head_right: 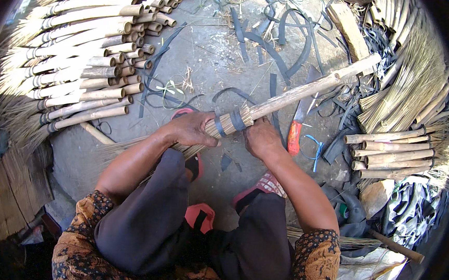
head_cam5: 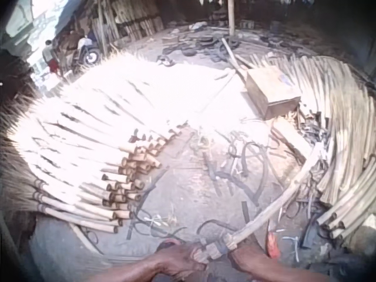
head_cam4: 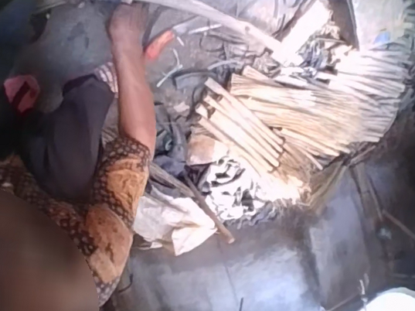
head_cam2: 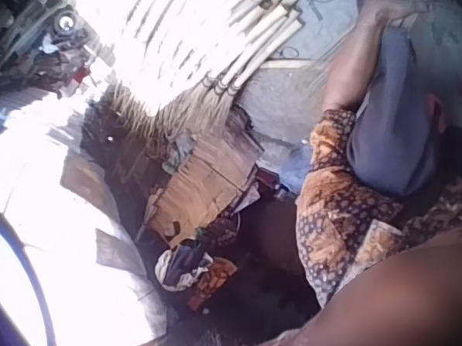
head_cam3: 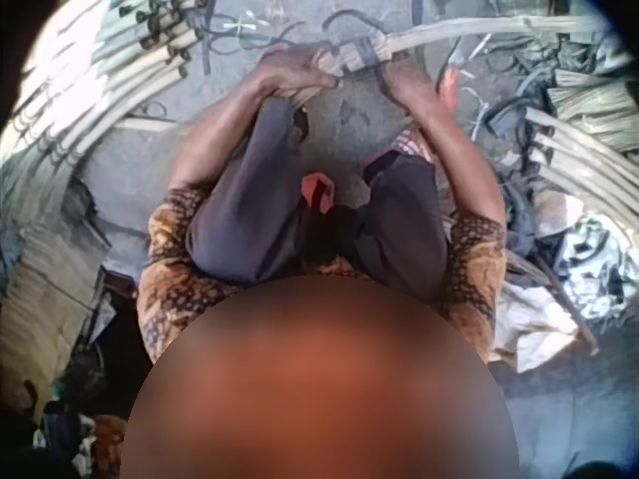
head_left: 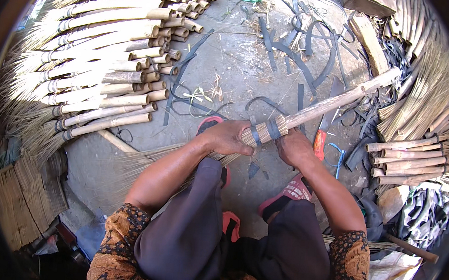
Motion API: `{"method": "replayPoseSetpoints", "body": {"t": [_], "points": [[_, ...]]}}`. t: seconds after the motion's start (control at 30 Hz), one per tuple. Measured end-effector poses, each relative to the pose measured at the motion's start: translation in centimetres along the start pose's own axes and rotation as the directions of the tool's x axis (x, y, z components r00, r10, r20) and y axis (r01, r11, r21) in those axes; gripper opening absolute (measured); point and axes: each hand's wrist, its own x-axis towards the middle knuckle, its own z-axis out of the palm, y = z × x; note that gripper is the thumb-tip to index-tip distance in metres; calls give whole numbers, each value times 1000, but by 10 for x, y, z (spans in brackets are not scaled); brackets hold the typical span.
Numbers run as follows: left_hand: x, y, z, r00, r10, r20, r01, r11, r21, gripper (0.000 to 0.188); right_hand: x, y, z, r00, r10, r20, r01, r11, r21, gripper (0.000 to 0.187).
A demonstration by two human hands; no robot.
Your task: The person assembles a broom by gathering dried plant fibers, aligning them into a bundle, and securing them to a wooden handle with strips of rubber. They use a knife to tighten and trim the bindings, then place the finished broom with others nearby.
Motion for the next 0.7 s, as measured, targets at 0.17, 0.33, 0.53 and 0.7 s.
{"method": "replayPoseSetpoints", "body": {"t": [0.17,0.33,0.53,0.7], "points": [[2,-13,21,957,-200,-211,249,939,237,63,33,-25,-31,961,156,228,-232,904,359,31],[2,-2,31,951,-190,-243,269,896,354,62,76,-43,-35,771,157,617,-619,411,669,47],[3,-4,32,934,-265,-240,334,886,322,69,28,-45,-22,822,215,528,-562,153,813,45],[4,-14,48,924,-114,-366,276,860,430,76,1,-46,-15,813,265,518,-572,529,627,29]]}}
